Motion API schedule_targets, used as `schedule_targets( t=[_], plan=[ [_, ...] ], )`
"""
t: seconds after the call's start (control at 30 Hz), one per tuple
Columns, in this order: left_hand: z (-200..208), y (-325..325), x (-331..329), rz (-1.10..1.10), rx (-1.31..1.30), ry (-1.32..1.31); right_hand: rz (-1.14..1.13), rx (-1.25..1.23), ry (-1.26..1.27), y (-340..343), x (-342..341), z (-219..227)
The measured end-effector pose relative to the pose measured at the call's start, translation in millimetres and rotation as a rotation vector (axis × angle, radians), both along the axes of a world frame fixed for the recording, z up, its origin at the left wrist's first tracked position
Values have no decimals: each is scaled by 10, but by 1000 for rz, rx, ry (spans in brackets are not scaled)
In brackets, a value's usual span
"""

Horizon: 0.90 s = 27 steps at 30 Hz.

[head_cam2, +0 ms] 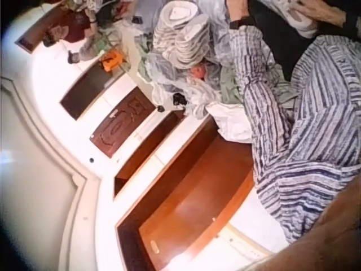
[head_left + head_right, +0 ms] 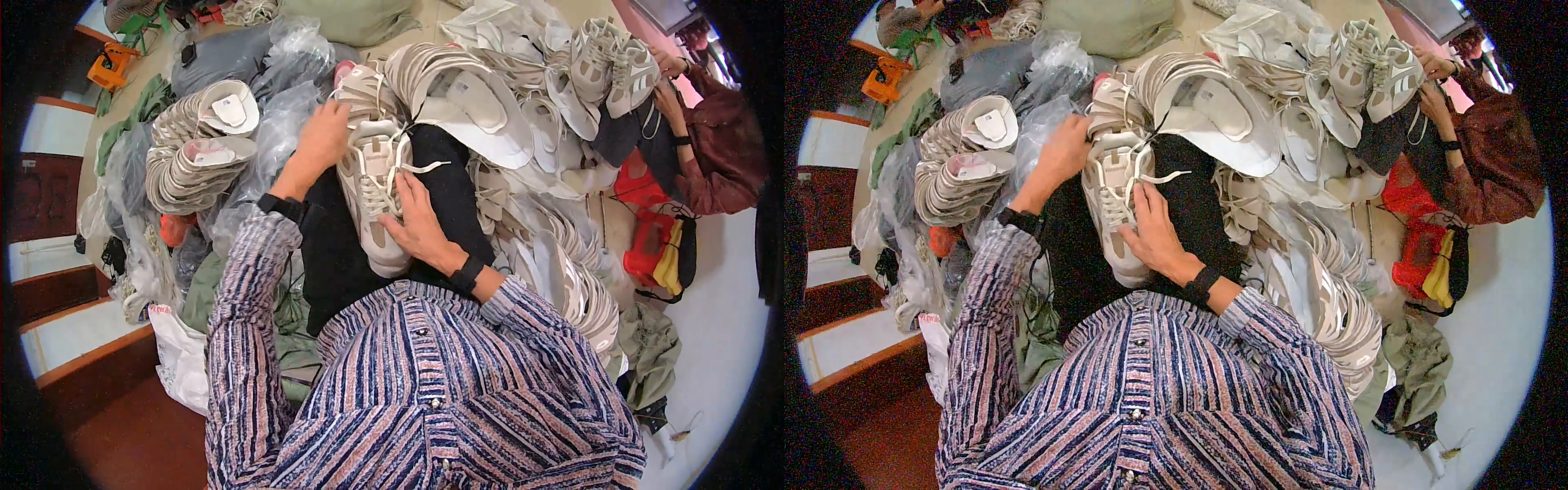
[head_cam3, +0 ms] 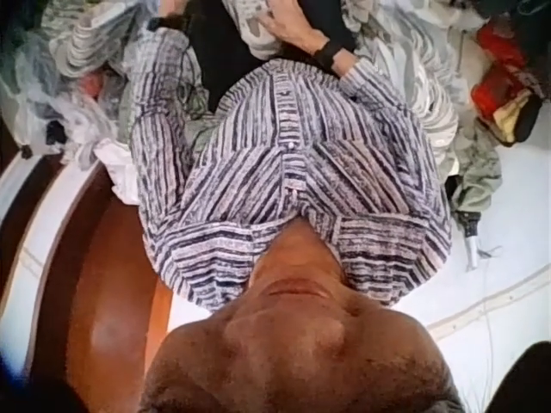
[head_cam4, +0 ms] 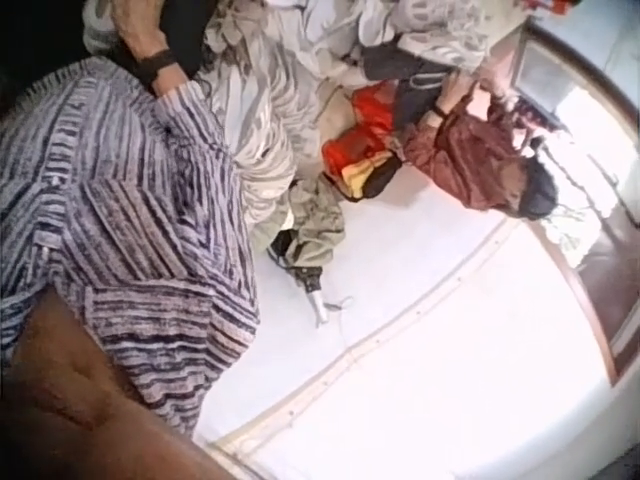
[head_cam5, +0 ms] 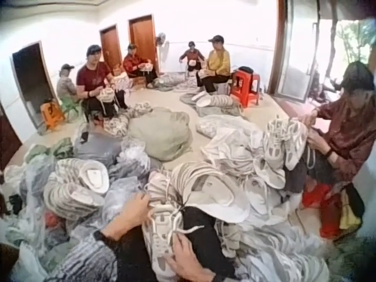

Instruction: Lacing industrial shoe components while seated with a group of other workers in a workshop.

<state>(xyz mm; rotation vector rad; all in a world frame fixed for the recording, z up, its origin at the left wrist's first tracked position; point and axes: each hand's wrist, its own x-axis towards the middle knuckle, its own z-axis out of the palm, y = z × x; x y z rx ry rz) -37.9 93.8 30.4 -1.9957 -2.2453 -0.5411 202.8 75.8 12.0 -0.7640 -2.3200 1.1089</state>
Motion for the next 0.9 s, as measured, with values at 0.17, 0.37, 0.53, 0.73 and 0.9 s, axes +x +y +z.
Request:
schedule_targets(
  t=[0.17,0.37,0.53,0.73,0.9],
  plan=[
    [256,-398,355,-258,17,-404,-138,-232,81,171,-45,127],
    [252,-566,504,-207,78,-429,-91,-201,-333,450,-224,284],
    [308,-640,413,-177,-15,-397,-70,-279,-49,595,-23,203],
    [469,-663,578,-296,-45,-280,95,93,23,815,-135,132],
    [488,-709,613,-451,-97,-158,180,52,-119,970,69,259]
  ],
)
